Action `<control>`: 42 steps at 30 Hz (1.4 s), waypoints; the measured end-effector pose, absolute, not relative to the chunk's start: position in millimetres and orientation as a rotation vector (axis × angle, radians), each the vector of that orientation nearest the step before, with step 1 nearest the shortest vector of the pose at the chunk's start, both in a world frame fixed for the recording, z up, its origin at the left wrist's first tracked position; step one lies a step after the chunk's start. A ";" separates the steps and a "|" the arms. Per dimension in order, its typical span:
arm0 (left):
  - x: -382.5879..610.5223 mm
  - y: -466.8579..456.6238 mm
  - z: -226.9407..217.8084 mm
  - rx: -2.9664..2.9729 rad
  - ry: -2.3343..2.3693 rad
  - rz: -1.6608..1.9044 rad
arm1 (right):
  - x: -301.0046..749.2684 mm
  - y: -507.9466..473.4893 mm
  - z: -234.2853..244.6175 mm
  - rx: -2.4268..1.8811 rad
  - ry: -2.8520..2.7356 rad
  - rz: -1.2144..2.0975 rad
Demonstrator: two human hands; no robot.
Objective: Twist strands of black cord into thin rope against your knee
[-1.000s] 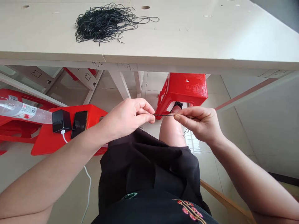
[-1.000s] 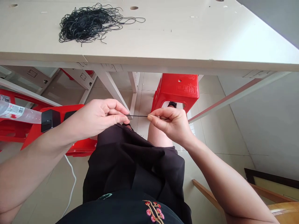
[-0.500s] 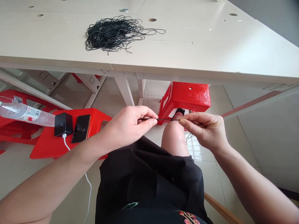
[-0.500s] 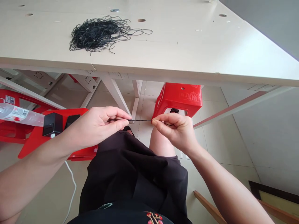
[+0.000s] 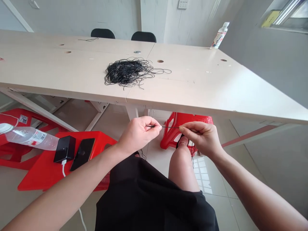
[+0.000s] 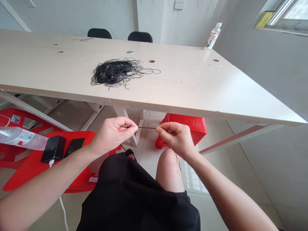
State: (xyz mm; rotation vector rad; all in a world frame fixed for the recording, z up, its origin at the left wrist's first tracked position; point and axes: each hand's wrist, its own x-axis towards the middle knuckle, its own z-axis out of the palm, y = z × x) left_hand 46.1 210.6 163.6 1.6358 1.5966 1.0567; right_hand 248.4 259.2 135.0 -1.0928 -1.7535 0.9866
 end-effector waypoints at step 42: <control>-13.1 505.6 184.2 1.606 1.997 0.861 | 154.5 543.2 174.7 -1.704 -1.871 0.902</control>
